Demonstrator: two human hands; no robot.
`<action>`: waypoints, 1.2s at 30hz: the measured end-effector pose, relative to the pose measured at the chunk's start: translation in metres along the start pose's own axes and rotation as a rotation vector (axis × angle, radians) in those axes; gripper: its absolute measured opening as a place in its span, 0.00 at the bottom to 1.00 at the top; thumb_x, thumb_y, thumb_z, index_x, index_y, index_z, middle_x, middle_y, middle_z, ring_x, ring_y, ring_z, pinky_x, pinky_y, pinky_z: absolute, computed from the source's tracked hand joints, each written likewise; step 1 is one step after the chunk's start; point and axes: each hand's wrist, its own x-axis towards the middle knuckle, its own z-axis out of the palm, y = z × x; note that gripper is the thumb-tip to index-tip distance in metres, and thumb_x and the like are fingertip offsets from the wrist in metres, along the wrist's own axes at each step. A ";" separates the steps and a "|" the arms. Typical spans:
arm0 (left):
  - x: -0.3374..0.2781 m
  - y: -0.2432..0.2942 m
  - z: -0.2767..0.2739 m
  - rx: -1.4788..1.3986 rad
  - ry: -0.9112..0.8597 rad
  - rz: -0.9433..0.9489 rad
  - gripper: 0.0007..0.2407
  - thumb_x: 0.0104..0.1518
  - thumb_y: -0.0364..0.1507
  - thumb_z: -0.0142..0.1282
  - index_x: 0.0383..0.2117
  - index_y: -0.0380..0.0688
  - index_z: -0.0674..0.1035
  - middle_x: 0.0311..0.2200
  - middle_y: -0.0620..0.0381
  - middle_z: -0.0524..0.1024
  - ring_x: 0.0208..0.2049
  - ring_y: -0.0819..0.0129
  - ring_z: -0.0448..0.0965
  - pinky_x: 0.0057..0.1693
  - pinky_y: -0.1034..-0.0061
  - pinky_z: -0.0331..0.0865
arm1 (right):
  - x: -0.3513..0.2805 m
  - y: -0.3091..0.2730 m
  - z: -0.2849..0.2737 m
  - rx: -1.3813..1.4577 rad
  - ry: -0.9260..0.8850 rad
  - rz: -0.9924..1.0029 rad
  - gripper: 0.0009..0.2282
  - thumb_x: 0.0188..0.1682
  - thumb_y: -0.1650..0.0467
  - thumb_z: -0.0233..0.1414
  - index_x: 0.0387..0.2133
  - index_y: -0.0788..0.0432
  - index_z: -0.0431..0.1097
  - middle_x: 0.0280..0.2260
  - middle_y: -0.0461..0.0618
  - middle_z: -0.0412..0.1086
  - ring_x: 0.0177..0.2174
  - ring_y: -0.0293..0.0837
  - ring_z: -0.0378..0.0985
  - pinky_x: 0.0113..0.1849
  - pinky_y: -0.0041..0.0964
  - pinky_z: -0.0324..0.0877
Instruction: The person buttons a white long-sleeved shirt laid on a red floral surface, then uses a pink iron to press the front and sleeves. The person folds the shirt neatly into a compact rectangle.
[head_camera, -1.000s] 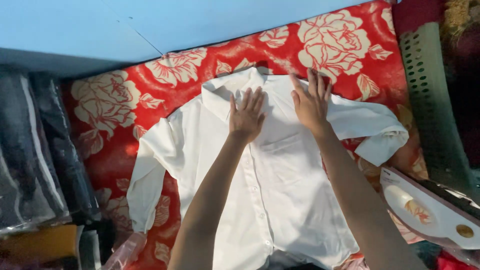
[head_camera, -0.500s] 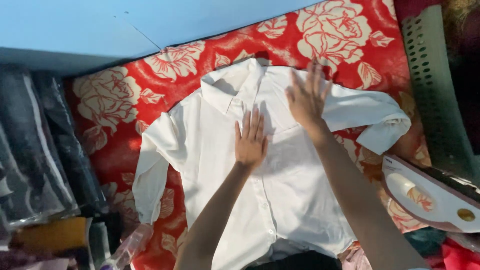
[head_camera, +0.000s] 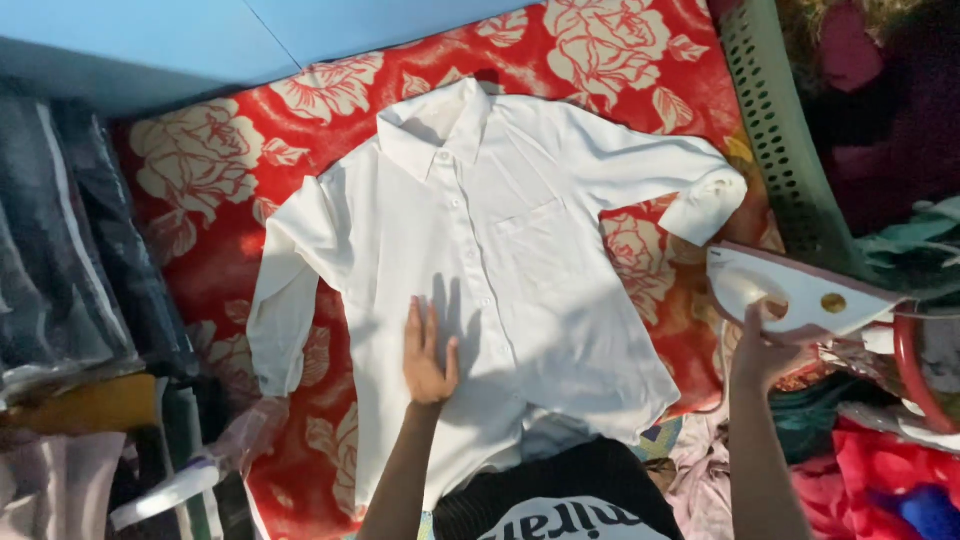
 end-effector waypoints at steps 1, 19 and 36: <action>-0.003 -0.009 -0.003 0.003 0.002 0.003 0.25 0.63 0.30 0.48 0.68 0.40 0.62 0.71 0.35 0.53 0.70 0.39 0.60 0.70 0.55 0.59 | 0.009 -0.027 0.000 0.005 0.001 0.001 0.40 0.57 0.73 0.63 0.62 0.86 0.35 0.51 0.73 0.67 0.47 0.57 0.71 0.48 0.36 0.70; -0.032 -0.062 -0.023 0.566 -0.105 -0.115 0.37 0.54 0.53 0.50 0.70 0.50 0.62 0.70 0.50 0.58 0.69 0.46 0.59 0.67 0.43 0.56 | -0.039 -0.331 0.171 -0.457 -0.947 -0.281 0.20 0.57 0.54 0.43 0.42 0.61 0.61 0.35 0.71 0.75 0.40 0.72 0.80 0.43 0.67 0.73; -0.027 -0.060 -0.022 0.583 -0.108 -0.096 0.35 0.56 0.51 0.50 0.69 0.49 0.63 0.71 0.49 0.58 0.68 0.47 0.62 0.65 0.44 0.60 | -0.039 -0.318 0.229 0.082 -0.985 0.012 0.18 0.55 0.58 0.54 0.27 0.61 0.64 0.11 0.51 0.66 0.10 0.48 0.73 0.15 0.39 0.69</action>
